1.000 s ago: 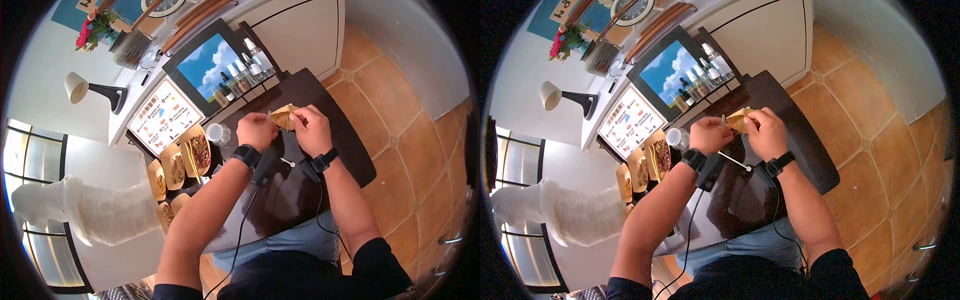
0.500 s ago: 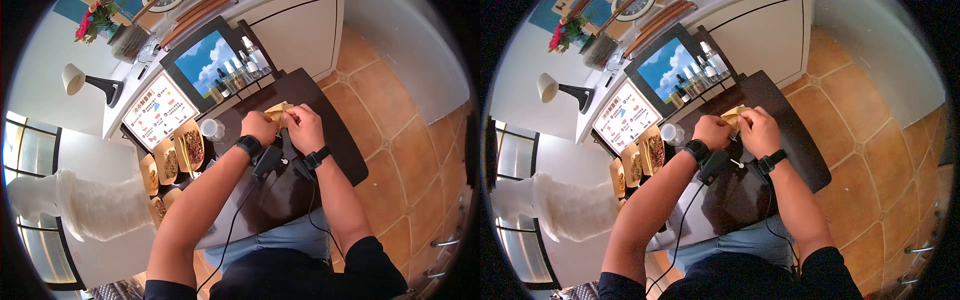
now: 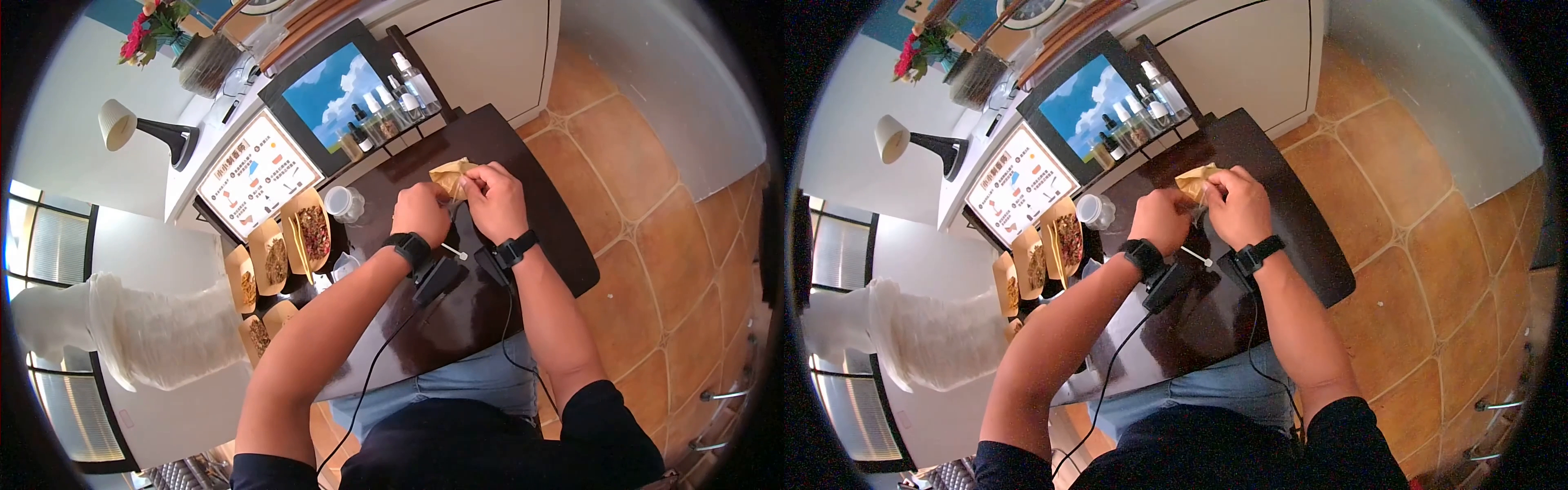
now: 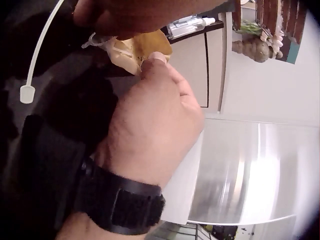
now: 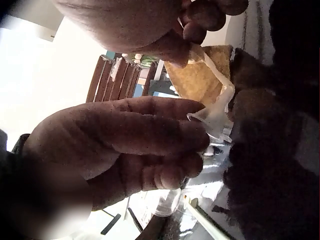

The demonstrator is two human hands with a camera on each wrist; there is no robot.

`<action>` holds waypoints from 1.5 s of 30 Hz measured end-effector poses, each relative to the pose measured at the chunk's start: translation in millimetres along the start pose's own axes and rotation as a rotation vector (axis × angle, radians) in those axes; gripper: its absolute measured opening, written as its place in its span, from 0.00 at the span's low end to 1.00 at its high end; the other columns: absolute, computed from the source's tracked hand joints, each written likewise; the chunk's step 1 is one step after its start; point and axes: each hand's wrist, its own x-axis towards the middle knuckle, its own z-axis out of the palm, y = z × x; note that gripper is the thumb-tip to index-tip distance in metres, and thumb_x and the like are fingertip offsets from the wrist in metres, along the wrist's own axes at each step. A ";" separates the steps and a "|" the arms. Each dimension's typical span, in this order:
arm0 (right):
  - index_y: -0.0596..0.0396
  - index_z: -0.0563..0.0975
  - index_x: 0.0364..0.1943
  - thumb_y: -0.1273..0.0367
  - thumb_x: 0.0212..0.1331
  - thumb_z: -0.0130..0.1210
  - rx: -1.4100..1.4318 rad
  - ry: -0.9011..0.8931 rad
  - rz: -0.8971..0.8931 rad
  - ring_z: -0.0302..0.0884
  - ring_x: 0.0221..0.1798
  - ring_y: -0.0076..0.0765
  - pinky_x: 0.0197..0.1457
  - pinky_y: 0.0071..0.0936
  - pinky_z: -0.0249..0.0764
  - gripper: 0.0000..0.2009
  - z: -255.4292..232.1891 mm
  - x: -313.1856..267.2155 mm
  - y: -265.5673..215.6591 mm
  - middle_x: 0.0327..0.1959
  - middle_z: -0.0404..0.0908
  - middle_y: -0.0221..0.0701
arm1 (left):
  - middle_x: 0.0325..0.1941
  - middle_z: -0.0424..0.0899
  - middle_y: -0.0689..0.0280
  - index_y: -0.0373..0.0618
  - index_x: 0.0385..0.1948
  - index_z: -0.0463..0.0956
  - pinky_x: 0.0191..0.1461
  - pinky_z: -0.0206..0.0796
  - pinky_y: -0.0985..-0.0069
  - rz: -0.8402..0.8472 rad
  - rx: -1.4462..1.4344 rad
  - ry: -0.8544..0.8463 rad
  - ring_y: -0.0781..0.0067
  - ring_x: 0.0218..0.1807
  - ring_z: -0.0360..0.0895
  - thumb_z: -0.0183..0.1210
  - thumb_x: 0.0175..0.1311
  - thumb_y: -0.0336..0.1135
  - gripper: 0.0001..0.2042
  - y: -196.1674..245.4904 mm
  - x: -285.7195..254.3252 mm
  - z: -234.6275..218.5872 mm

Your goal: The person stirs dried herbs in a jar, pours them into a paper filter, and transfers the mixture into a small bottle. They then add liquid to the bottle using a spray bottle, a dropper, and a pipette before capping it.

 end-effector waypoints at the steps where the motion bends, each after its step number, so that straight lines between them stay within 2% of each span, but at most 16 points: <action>1: 0.60 0.82 0.35 0.72 0.60 0.65 0.005 0.026 -0.014 0.81 0.32 0.44 0.37 0.37 0.76 0.05 0.6 -0.1 -0.5 0.32 0.80 0.38 | 0.36 0.89 0.50 0.42 0.37 0.88 0.51 0.79 0.62 0.002 0.000 -0.001 0.48 0.41 0.87 0.62 0.54 0.28 0.10 1.1 -1.3 -1.3; 4: 0.61 0.83 0.34 0.73 0.60 0.66 -0.002 0.053 -0.029 0.80 0.29 0.38 0.34 0.32 0.75 0.05 1.0 0.3 -0.3 0.29 0.79 0.36 | 0.37 0.88 0.47 0.42 0.37 0.88 0.53 0.78 0.56 0.043 -0.010 -0.014 0.43 0.43 0.86 0.62 0.55 0.27 0.09 5.0 -3.8 -9.8; 9: 0.61 0.83 0.35 0.74 0.60 0.66 -0.028 0.054 -0.032 0.80 0.29 0.37 0.34 0.32 0.76 0.05 0.1 0.1 -0.4 0.30 0.79 0.36 | 0.35 0.89 0.50 0.39 0.37 0.87 0.50 0.79 0.62 0.065 0.042 0.080 0.49 0.40 0.88 0.64 0.56 0.30 0.10 9.0 -0.8 -17.1; 11: 0.58 0.82 0.36 0.70 0.61 0.64 -0.002 -0.007 0.022 0.82 0.35 0.49 0.40 0.41 0.77 0.05 -1.1 0.2 -1.1 0.33 0.81 0.38 | 0.36 0.89 0.50 0.39 0.40 0.87 0.50 0.79 0.63 0.071 0.025 0.114 0.49 0.40 0.88 0.63 0.56 0.30 0.11 7.7 5.1 -13.1; 18: 0.57 0.82 0.40 0.71 0.59 0.66 0.035 0.028 0.011 0.82 0.35 0.48 0.40 0.41 0.78 0.08 -3.5 0.8 -4.1 0.32 0.81 0.37 | 0.40 0.89 0.52 0.40 0.52 0.82 0.49 0.79 0.64 0.036 -0.116 0.158 0.54 0.43 0.89 0.63 0.57 0.27 0.18 7.3 -9.6 -21.4; 21: 0.56 0.81 0.43 0.71 0.58 0.67 0.069 0.083 0.015 0.80 0.30 0.40 0.36 0.37 0.77 0.11 -8.0 2.4 -10.3 0.29 0.79 0.33 | 0.37 0.87 0.56 0.40 0.50 0.83 0.46 0.79 0.67 0.175 -0.127 0.110 0.60 0.40 0.88 0.64 0.58 0.25 0.16 20.3 -53.4 -53.5; 24: 0.56 0.82 0.41 0.71 0.57 0.68 0.230 0.075 0.012 0.72 0.22 0.23 0.28 0.25 0.70 0.10 -15.4 2.9 -19.7 0.22 0.76 0.27 | 0.31 0.85 0.60 0.39 0.44 0.85 0.41 0.76 0.73 0.170 -0.134 0.174 0.67 0.34 0.84 0.66 0.62 0.26 0.09 22.0 -100.7 -86.5; 25: 0.56 0.82 0.41 0.71 0.57 0.68 0.230 0.067 0.011 0.72 0.22 0.23 0.28 0.25 0.70 0.10 -19.5 1.7 -25.8 0.22 0.76 0.27 | 0.29 0.84 0.62 0.38 0.41 0.86 0.40 0.75 0.75 0.153 -0.113 0.201 0.70 0.32 0.83 0.66 0.64 0.27 0.07 18.1 -115.7 -96.9; 27: 0.59 0.82 0.35 0.70 0.56 0.71 0.249 -0.248 -0.026 0.72 0.23 0.21 0.27 0.24 0.69 0.09 -27.3 -3.2 -36.9 0.21 0.77 0.28 | 0.23 0.80 0.69 0.36 0.35 0.85 0.35 0.70 0.78 -0.171 -0.323 0.331 0.79 0.27 0.76 0.66 0.69 0.32 0.07 13.3 -147.5 -110.1; 28: 0.60 0.82 0.31 0.67 0.53 0.73 0.188 -0.460 0.037 0.76 0.24 0.27 0.30 0.28 0.72 0.11 -32.3 -3.8 -44.7 0.21 0.79 0.31 | 0.21 0.77 0.72 0.36 0.33 0.83 0.34 0.67 0.79 -0.184 -0.205 0.413 0.82 0.27 0.73 0.64 0.72 0.34 0.10 -2.0 -161.9 -118.1; 29: 0.60 0.82 0.31 0.67 0.53 0.73 0.191 -0.480 0.030 0.76 0.24 0.27 0.30 0.28 0.72 0.11 -29.3 -6.7 -44.8 0.21 0.79 0.31 | 0.20 0.73 0.76 0.36 0.30 0.81 0.32 0.64 0.81 -0.202 -0.083 0.494 0.85 0.27 0.69 0.63 0.74 0.37 0.13 -20.7 -175.3 -126.3; 32: 0.54 0.84 0.35 0.65 0.47 0.74 -0.099 -0.711 -0.104 0.82 0.33 0.42 0.39 0.36 0.77 0.13 -19.6 -14.8 -45.8 0.27 0.82 0.33 | 0.21 0.76 0.67 0.37 0.30 0.78 0.32 0.64 0.75 -0.223 -0.055 0.699 0.82 0.27 0.67 0.58 0.77 0.36 0.14 -62.5 -206.0 -141.1; 36: 0.54 0.85 0.38 0.70 0.48 0.73 -0.166 -0.701 -0.164 0.83 0.38 0.44 0.43 0.38 0.79 0.13 -10.2 -19.1 -41.9 0.34 0.83 0.33 | 0.25 0.77 0.67 0.38 0.41 0.79 0.35 0.67 0.76 -0.397 -0.158 0.678 0.81 0.30 0.72 0.54 0.78 0.34 0.09 -97.4 -247.4 -150.1; 39: 0.55 0.85 0.40 0.72 0.50 0.70 -0.242 -0.729 -0.169 0.84 0.39 0.47 0.45 0.39 0.79 0.12 -6.2 -22.2 -52.2 0.34 0.84 0.35 | 0.30 0.82 0.65 0.39 0.46 0.79 0.36 0.70 0.77 -0.313 -0.194 0.682 0.77 0.32 0.78 0.53 0.77 0.29 0.07 -100.8 -259.0 -142.0; 43: 0.57 0.85 0.39 0.76 0.55 0.64 -0.396 -0.713 -0.178 0.85 0.40 0.49 0.47 0.44 0.79 0.08 5.1 -27.9 -67.0 0.35 0.86 0.38 | 0.34 0.82 0.58 0.42 0.40 0.80 0.35 0.72 0.68 -0.271 -0.073 0.553 0.62 0.31 0.81 0.61 0.66 0.25 0.04 -87.6 -260.6 -139.1; 45: 0.57 0.85 0.40 0.76 0.56 0.62 -0.551 -0.664 -0.178 0.85 0.41 0.49 0.47 0.44 0.79 0.08 7.5 -31.2 -72.6 0.35 0.87 0.39 | 0.35 0.82 0.57 0.42 0.35 0.83 0.36 0.73 0.63 -0.237 0.217 0.484 0.56 0.33 0.82 0.66 0.62 0.30 0.04 -97.4 -265.3 -129.6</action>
